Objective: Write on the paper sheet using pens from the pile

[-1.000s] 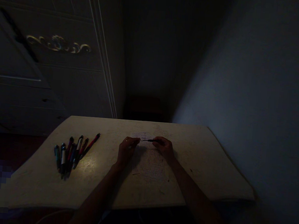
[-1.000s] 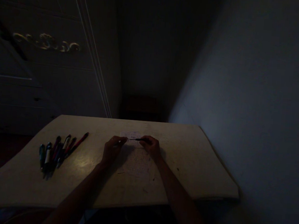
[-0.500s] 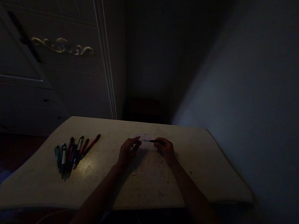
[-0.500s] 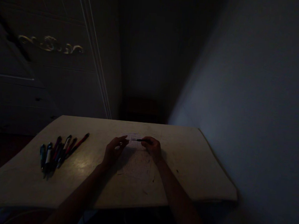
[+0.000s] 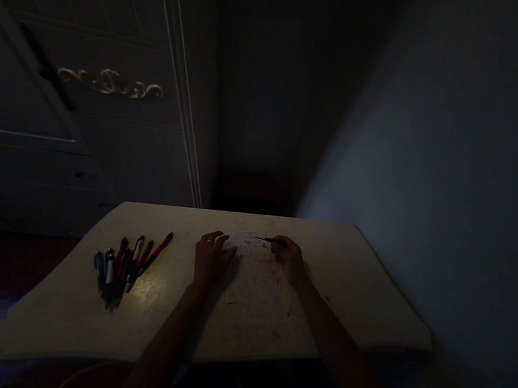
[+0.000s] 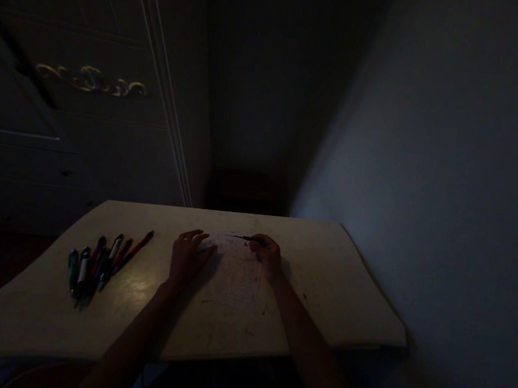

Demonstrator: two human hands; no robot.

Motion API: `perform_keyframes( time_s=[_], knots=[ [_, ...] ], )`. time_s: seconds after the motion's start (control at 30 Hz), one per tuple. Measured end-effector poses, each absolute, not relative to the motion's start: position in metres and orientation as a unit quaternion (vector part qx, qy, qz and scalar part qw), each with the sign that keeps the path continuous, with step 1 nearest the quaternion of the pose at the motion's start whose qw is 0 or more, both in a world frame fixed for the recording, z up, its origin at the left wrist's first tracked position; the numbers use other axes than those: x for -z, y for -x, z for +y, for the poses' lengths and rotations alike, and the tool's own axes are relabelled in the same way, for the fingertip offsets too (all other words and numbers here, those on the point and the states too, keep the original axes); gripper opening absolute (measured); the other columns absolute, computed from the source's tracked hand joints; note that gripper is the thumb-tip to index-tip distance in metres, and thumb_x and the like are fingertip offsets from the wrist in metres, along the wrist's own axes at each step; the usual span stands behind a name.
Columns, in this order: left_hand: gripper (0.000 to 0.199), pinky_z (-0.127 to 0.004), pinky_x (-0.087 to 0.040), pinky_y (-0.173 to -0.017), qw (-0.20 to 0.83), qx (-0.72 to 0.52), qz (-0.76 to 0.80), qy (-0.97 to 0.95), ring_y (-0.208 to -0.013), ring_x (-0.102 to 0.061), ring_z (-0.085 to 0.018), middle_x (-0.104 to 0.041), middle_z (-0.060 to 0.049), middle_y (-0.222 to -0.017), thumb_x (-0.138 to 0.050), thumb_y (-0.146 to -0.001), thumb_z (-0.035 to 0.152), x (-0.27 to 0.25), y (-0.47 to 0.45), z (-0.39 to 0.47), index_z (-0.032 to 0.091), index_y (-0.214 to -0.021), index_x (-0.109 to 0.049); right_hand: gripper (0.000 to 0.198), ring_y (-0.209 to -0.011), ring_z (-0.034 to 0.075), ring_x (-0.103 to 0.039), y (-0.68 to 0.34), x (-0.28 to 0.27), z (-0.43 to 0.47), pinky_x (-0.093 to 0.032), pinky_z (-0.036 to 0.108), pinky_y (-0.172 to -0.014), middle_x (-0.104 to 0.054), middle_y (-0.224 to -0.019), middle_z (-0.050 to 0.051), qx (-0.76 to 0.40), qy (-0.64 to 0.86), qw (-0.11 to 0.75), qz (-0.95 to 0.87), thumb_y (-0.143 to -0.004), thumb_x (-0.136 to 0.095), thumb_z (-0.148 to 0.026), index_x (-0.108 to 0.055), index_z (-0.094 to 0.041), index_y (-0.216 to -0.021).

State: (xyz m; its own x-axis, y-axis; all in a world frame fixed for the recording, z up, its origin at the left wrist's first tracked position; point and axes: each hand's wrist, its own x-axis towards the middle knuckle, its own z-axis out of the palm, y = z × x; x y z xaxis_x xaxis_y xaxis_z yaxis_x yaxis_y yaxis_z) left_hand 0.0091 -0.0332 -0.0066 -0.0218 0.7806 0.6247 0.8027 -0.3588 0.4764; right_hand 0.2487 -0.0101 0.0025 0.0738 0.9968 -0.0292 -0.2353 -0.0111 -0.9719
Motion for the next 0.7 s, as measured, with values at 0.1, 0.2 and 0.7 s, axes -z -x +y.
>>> perform_keyframes(
  time_s=[0.1,0.2,0.7],
  knots=[
    [0.021,-0.049,-0.045,-0.089,0.016,0.39,-0.587,0.709,-0.11,-0.056,-0.036,-0.067,-0.015,-0.113,-0.07,-0.079,0.037,0.014,-0.004,-0.034,0.021,-0.093,-0.072,0.034,-0.051,0.009,-0.049,-0.25,0.0,-0.009,-0.033,0.021,-0.046,-0.061,-0.061,-0.003,-0.538,0.45,0.581,-0.412,-0.055,-0.082,-0.034,-0.07,-0.019,-0.084],
    [0.011,-0.049,-0.045,-0.087,-0.001,0.373,-0.59,0.716,-0.108,-0.058,-0.035,-0.069,-0.014,-0.109,-0.067,-0.082,0.032,0.018,-0.002,-0.034,0.022,-0.084,-0.072,0.034,-0.056,0.009,-0.052,-0.25,0.001,-0.01,-0.038,0.021,-0.051,-0.062,-0.066,-0.003,-0.542,0.438,0.589,-0.409,-0.055,-0.083,-0.031,-0.07,-0.02,-0.085],
    [0.045,-0.029,-0.053,-0.069,-0.414,0.63,-0.493,0.434,-0.081,-0.069,-0.02,-0.073,-0.008,-0.091,-0.071,-0.074,0.058,-0.009,-0.015,-0.033,0.017,-0.093,-0.066,0.036,-0.053,0.01,-0.049,-0.249,-0.006,-0.013,-0.028,0.021,-0.046,-0.059,-0.061,-0.004,-0.57,0.438,0.59,-0.366,-0.052,-0.084,-0.031,-0.069,-0.02,-0.083]
  ],
)
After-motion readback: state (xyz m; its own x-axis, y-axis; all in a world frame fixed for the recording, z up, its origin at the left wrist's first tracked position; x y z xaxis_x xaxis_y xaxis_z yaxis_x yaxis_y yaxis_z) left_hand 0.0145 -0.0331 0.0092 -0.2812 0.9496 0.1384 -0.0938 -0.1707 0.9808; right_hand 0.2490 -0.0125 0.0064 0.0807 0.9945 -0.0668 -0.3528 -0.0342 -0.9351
